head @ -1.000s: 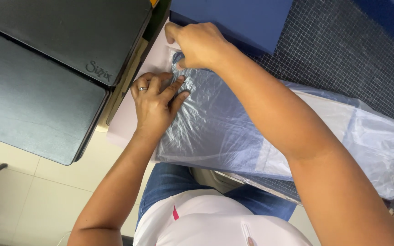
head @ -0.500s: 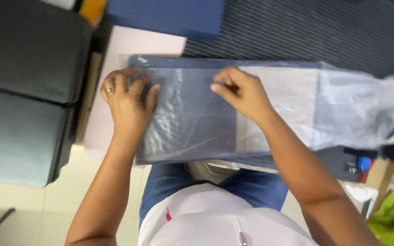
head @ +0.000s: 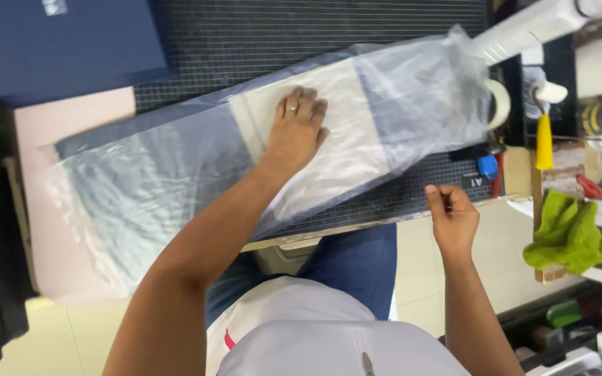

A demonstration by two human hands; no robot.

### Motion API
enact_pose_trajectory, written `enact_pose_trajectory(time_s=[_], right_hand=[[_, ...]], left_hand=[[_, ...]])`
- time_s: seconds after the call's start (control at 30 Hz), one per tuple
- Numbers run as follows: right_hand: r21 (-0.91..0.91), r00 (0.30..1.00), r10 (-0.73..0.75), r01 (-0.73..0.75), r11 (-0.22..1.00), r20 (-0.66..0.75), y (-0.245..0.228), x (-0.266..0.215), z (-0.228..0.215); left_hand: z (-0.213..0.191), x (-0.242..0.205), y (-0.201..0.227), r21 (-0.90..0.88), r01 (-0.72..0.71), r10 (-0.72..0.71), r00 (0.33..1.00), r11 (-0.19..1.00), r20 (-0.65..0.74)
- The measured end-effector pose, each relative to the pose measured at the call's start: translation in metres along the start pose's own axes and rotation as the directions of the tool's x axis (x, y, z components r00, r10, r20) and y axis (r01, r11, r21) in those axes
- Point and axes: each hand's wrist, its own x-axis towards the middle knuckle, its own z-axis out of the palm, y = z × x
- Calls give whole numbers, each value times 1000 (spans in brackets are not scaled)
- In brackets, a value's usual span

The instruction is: Wrapping a blue folder in a clear plastic sleeve and securing it with tape

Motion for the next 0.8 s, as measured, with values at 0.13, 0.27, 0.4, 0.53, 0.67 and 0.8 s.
enact_pose_trajectory(time_s=[0.13, 0.27, 0.4, 0.53, 0.67, 0.8], right_hand=[[22, 986, 46, -43, 999, -162, 66, 13, -32], [64, 949, 3, 19, 998, -316, 93, 49, -58], [155, 938, -27, 86, 984, -346, 81, 100, -63], [189, 979, 116, -84, 978, -167, 136, 154, -61], [292, 955, 278, -296, 909, 105, 97, 169, -70], [303, 895, 341, -423, 854, 287, 51, 171, -86]], left_hand=[[50, 48, 14, 41, -45, 48, 997, 998, -57], [56, 74, 34, 111, -65, 75, 994, 992, -81], [56, 80, 44, 199, -35, 53, 995, 979, -88], [62, 80, 44, 197, -65, 85, 992, 978, -93], [63, 80, 44, 216, -48, 55, 998, 975, -26], [64, 82, 44, 228, -40, 36, 999, 973, 21]])
